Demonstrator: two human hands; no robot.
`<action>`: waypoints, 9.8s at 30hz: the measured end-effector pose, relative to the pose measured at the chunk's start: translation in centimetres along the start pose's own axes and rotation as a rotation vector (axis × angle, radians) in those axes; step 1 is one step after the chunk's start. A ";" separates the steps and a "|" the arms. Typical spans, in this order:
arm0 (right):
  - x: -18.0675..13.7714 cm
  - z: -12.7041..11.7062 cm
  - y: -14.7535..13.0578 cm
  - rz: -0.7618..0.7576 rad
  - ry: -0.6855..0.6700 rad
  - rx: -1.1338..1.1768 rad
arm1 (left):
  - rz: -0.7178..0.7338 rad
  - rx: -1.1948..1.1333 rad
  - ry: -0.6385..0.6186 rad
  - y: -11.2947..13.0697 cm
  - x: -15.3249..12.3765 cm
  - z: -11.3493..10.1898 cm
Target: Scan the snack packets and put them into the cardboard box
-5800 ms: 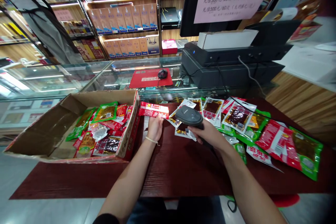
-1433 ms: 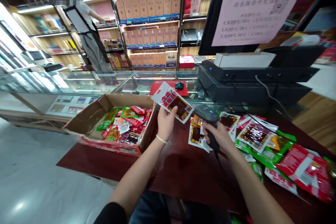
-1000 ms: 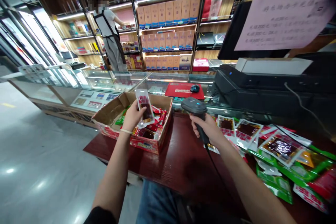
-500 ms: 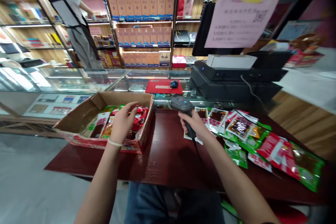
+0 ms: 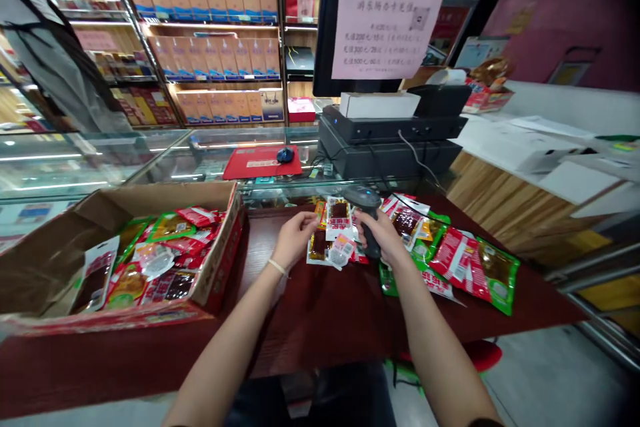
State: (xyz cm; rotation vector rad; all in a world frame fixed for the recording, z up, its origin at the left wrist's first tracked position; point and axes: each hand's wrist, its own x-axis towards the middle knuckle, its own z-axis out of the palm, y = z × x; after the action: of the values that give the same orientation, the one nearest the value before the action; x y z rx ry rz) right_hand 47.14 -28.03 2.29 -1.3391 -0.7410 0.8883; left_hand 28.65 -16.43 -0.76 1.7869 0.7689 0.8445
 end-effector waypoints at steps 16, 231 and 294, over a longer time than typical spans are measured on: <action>0.1 -2.1 0.0 -0.014 0.160 0.111 | -0.134 0.749 -0.104 -2.5 6.2 9.1; -2.7 18.1 -0.2 -0.023 -0.472 0.035 | 0.017 0.725 0.515 2.3 -8.7 -24.1; -0.3 3.5 3.8 0.030 -0.158 0.034 | -0.316 -0.815 0.225 -5.5 -0.6 -4.0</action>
State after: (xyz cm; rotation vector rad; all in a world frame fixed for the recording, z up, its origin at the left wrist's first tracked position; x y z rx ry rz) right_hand 43.51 -26.54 -1.06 -1.2632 -0.8248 1.0353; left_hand 24.35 -13.11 -4.95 0.8373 0.6851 0.9682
